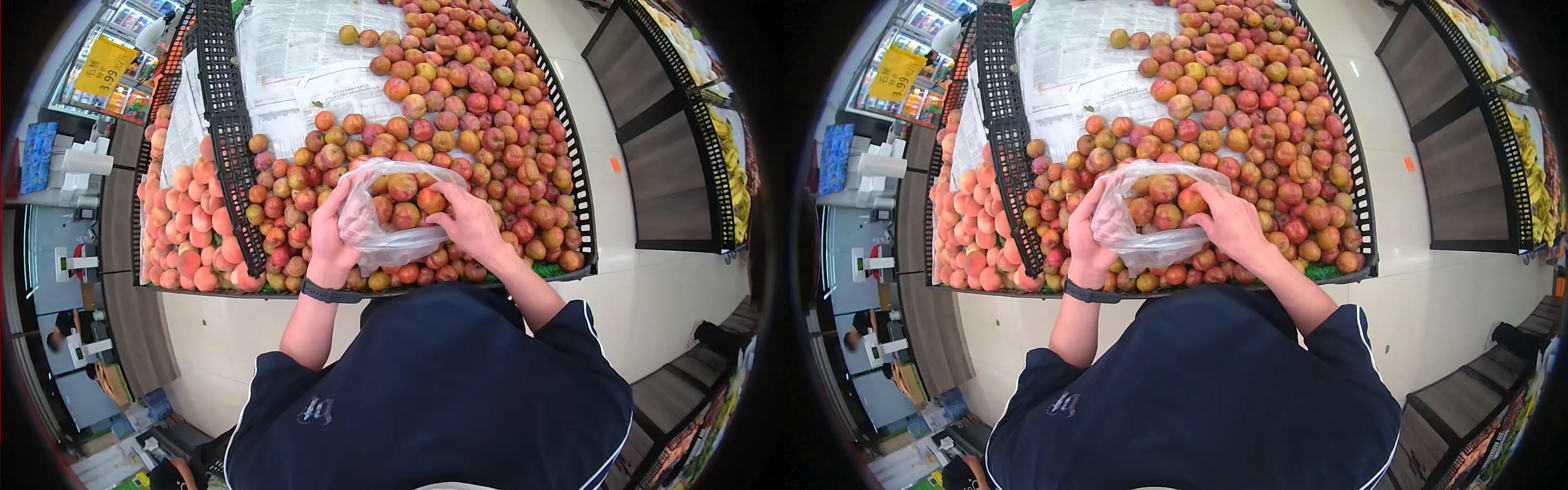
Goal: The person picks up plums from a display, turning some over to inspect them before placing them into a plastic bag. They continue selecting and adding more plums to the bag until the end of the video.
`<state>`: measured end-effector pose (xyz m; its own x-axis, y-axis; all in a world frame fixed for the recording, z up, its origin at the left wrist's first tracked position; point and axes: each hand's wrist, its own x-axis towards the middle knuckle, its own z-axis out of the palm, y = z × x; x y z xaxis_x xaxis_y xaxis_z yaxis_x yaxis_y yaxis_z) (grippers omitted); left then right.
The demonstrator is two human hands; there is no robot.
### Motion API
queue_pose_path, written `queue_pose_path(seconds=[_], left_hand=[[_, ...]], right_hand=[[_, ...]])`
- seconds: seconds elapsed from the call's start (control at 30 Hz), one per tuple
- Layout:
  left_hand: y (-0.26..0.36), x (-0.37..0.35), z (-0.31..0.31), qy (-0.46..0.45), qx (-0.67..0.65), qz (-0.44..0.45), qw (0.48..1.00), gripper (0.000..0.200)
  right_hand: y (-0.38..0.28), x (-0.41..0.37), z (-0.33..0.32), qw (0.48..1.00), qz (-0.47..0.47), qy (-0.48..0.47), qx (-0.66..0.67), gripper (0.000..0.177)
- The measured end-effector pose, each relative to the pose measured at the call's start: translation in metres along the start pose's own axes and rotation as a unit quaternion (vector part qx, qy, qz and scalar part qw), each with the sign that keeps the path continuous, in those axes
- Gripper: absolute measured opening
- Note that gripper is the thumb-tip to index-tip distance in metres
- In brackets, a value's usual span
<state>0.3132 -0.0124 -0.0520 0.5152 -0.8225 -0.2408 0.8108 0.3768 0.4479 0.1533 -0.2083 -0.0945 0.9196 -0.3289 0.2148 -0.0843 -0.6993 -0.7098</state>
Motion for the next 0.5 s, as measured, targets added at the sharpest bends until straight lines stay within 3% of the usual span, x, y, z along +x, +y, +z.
queue_pose_path(seconds=[0.07, 0.17, 0.23, 0.3, 0.43, 0.5], left_hand=[[-0.001, 0.002, 0.028, 0.088, 0.024, 0.031, 0.995, 0.035], [-0.001, 0.009, 0.039, 0.113, -0.008, 0.051, 0.992, 0.038], [0.004, 0.014, 0.020, -0.036, -0.087, 0.027, 0.995, 0.038], [0.003, 0.016, 0.013, -0.012, -0.089, 0.040, 0.995, 0.037], [0.002, 0.016, 0.008, -0.062, -0.106, 0.013, 0.992, 0.037], [0.000, 0.012, 0.010, -0.035, -0.098, 0.022, 0.994, 0.038]], right_hand=[[0.006, -0.004, 0.003, 0.998, -0.056, 0.033, -0.023, 0.065], [0.005, -0.011, -0.005, 0.992, -0.105, 0.043, -0.062, 0.067], [-0.004, -0.015, -0.020, 0.987, -0.128, 0.013, -0.092, 0.065], [-0.001, -0.022, -0.016, 0.984, -0.134, 0.014, -0.114, 0.055], [0.024, -0.021, -0.012, 0.963, -0.207, 0.040, -0.167, 0.049], [0.028, -0.018, -0.013, 0.969, -0.213, 0.079, -0.096, 0.038]])
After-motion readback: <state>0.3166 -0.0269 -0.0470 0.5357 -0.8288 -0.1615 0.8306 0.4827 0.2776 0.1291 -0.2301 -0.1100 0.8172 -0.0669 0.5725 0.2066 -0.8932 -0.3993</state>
